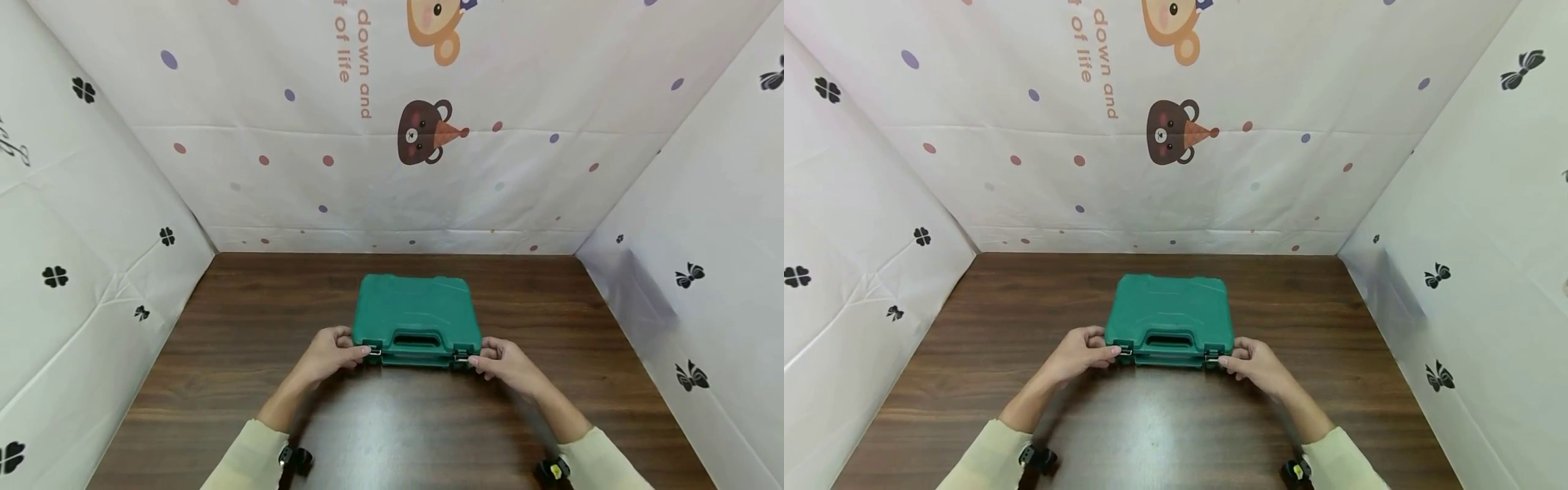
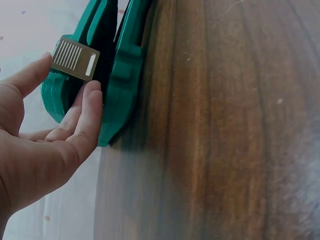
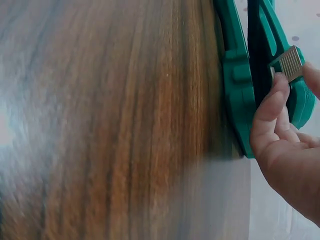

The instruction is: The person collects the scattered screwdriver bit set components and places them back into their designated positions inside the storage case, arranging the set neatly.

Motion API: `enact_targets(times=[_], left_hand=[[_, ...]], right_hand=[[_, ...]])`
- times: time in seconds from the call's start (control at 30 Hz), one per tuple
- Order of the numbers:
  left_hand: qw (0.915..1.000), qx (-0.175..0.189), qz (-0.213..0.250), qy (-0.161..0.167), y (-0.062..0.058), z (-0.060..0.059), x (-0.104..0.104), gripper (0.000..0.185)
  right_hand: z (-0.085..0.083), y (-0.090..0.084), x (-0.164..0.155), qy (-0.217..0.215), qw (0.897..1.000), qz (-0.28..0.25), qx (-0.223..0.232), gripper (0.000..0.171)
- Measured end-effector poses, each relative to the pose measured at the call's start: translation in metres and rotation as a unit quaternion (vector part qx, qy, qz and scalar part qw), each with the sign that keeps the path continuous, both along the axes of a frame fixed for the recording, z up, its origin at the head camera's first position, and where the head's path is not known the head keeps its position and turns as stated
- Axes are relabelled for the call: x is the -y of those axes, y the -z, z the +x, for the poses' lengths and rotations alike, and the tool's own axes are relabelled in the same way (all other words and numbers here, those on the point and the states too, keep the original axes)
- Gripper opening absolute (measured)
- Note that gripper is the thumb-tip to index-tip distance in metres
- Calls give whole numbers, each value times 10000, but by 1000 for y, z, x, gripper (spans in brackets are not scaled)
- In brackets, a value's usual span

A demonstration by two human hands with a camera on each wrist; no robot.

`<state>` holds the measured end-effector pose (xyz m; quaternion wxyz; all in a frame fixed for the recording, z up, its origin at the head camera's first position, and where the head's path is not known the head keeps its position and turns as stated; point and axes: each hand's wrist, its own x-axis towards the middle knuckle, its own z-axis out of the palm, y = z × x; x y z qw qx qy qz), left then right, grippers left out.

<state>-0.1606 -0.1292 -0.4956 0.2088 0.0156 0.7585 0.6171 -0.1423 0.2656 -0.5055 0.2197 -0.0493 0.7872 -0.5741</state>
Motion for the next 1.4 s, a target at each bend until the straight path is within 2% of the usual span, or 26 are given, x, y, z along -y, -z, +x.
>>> enact_targets(times=[0.23, 0.5, 0.73, 0.9, 1.1, 1.4], left_hand=[[9993, -251, 130, -229, 3, 1, -3, 58], [9991, -339, 49, -253, 0, 3, -3, 59], [9984, -347, -416, -178, 1, 3, -4, 71], [9959, -456, -760, -187, 4, 5, -7, 72], [9883, -734, -1321, -223, 3, 8, -11, 85], [9854, -942, -1398, -255, 5, 10, -13, 90]], right_hand=[[1, -1, 4, 347, 9993, -76, 88, 67], [2, 0, 8, 691, 9973, -208, 142, 63], [3, -1, 15, 592, 9978, 281, -105, 52], [4, 0, 17, 584, 9955, 693, -276, 50], [9, 2, 19, 854, 9867, 1295, -486, 59], [12, 4, 20, 1008, 9716, 1793, -1171, 66]])
